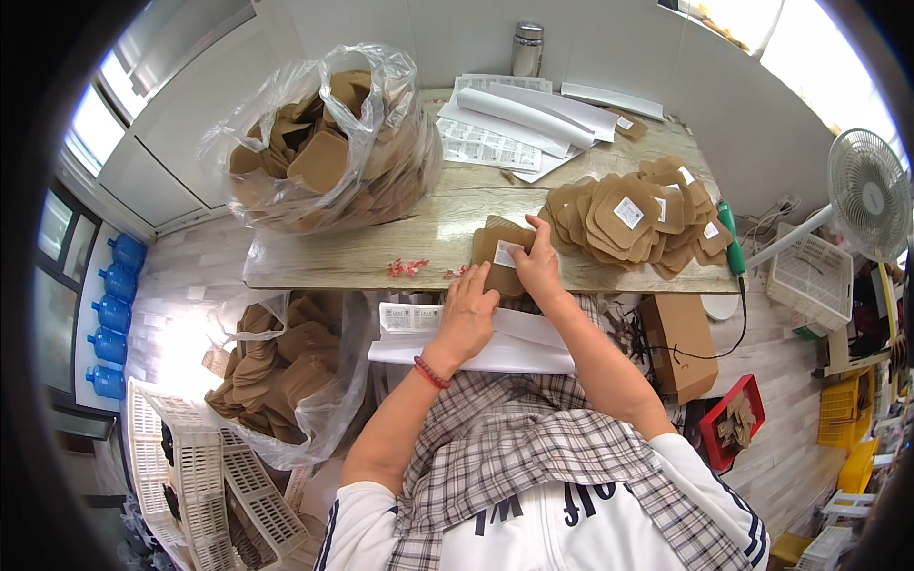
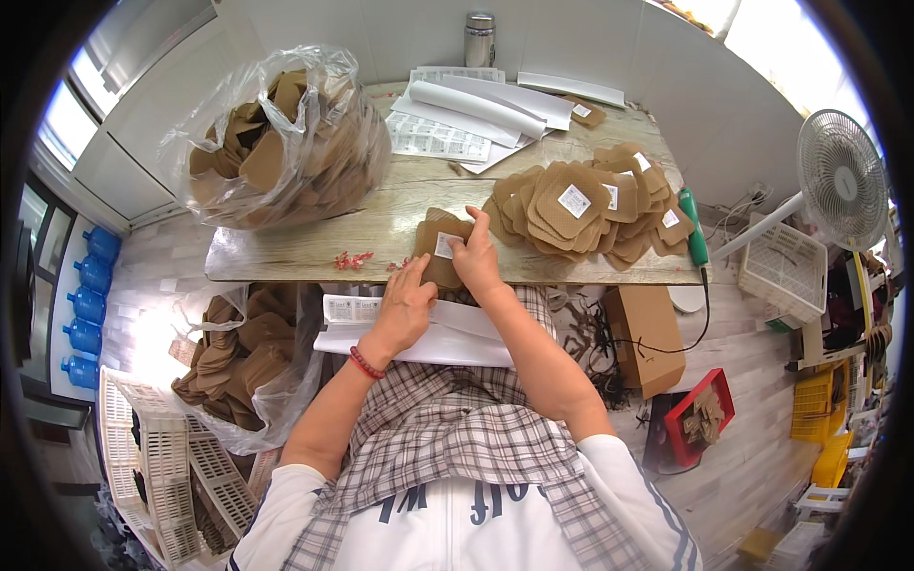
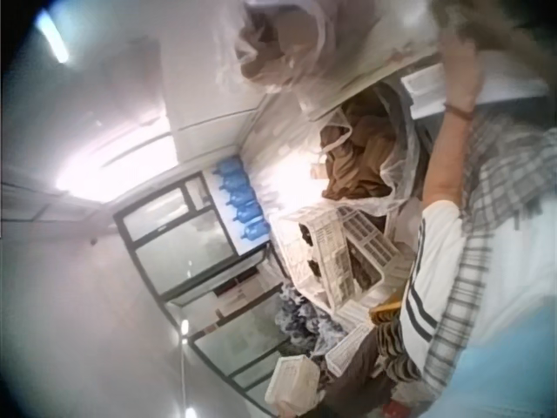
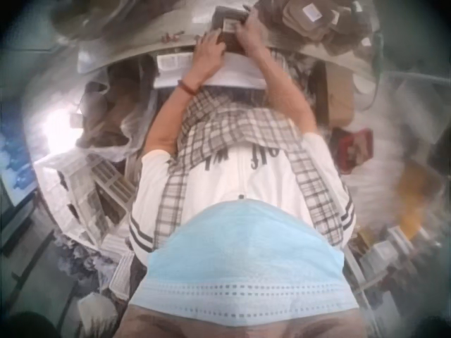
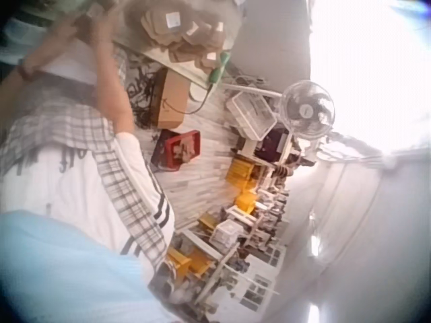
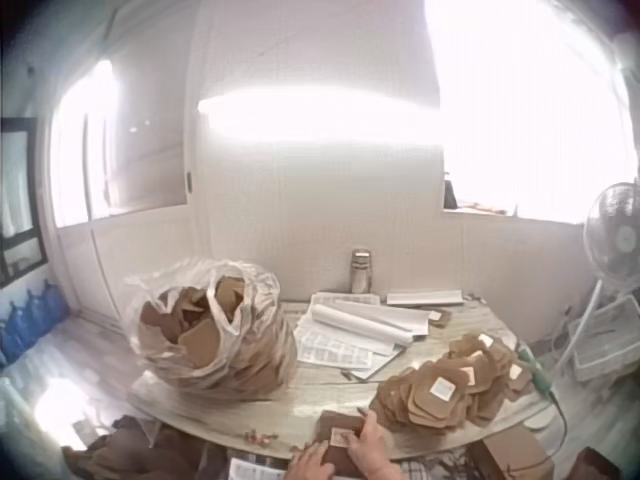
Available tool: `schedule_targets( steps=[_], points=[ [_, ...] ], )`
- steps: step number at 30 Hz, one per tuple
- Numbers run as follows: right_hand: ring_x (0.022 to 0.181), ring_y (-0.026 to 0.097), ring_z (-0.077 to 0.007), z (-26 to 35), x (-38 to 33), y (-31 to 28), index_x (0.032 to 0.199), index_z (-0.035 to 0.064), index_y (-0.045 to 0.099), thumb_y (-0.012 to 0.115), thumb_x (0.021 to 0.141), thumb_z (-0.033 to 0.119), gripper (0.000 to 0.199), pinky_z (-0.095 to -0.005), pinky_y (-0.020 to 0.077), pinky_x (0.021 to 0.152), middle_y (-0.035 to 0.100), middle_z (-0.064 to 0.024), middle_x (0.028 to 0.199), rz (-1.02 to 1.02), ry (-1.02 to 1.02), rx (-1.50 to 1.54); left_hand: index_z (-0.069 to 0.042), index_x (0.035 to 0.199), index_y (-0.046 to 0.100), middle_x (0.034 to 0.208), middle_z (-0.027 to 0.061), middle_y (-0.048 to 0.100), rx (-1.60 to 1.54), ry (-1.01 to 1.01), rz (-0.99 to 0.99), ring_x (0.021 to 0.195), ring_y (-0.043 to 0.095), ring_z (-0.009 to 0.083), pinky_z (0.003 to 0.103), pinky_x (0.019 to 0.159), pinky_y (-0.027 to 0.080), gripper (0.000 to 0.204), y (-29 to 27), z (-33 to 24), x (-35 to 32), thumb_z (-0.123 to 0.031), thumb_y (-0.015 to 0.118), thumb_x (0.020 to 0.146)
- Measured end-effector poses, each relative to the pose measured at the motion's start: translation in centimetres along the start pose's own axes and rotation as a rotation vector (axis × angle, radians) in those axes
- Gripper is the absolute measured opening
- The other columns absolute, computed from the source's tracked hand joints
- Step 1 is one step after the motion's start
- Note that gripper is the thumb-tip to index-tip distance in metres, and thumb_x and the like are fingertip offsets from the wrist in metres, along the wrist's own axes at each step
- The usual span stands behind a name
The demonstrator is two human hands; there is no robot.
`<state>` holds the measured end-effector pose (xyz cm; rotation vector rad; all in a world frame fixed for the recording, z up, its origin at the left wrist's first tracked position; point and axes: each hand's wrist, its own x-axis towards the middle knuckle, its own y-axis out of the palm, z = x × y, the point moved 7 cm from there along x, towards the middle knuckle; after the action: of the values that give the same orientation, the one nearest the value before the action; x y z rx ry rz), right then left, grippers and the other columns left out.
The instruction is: The person repeatedly tears off small white labels from a roll and affixes them to brown paper pouches on a wooden table. They handle the pouches one at a time, placing each labeled pouch into a growing stack on the right side of the workspace.
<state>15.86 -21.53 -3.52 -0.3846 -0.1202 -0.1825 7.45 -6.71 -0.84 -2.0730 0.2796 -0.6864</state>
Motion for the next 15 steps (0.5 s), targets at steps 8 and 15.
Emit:
schedule_targets(
  steps=[8,15],
  points=[
    [0.112,0.062,-0.033,8.5,0.2,-9.5,0.137,0.0016,0.045,0.066,0.091,0.009,0.052,-0.0407,0.0495,0.098,0.06,-0.0243,0.127,-0.246,-0.247,0.162,-0.001,0.09,0.063,0.14,0.0273,0.052,0.01,-0.009,-0.014,0.133,0.047,0.041,0.05,0.113,0.031,0.008,0.4,0.7,-0.6,-0.007,0.062,0.084],
    [0.109,0.06,-0.0333,10.9,0.7,-17.1,0.138,0.0032,0.047,0.073,0.086,0.007,0.058,-0.0412,0.049,0.097,0.06,-0.0174,0.117,-0.61,-0.564,-0.773,-0.003,0.087,0.065,0.108,0.0163,0.063,-0.033,-0.019,-0.069,0.108,0.058,0.034,0.048,0.097,0.039,0.005,0.3,-2.7,0.6,-0.008,0.063,0.084]
  ],
)
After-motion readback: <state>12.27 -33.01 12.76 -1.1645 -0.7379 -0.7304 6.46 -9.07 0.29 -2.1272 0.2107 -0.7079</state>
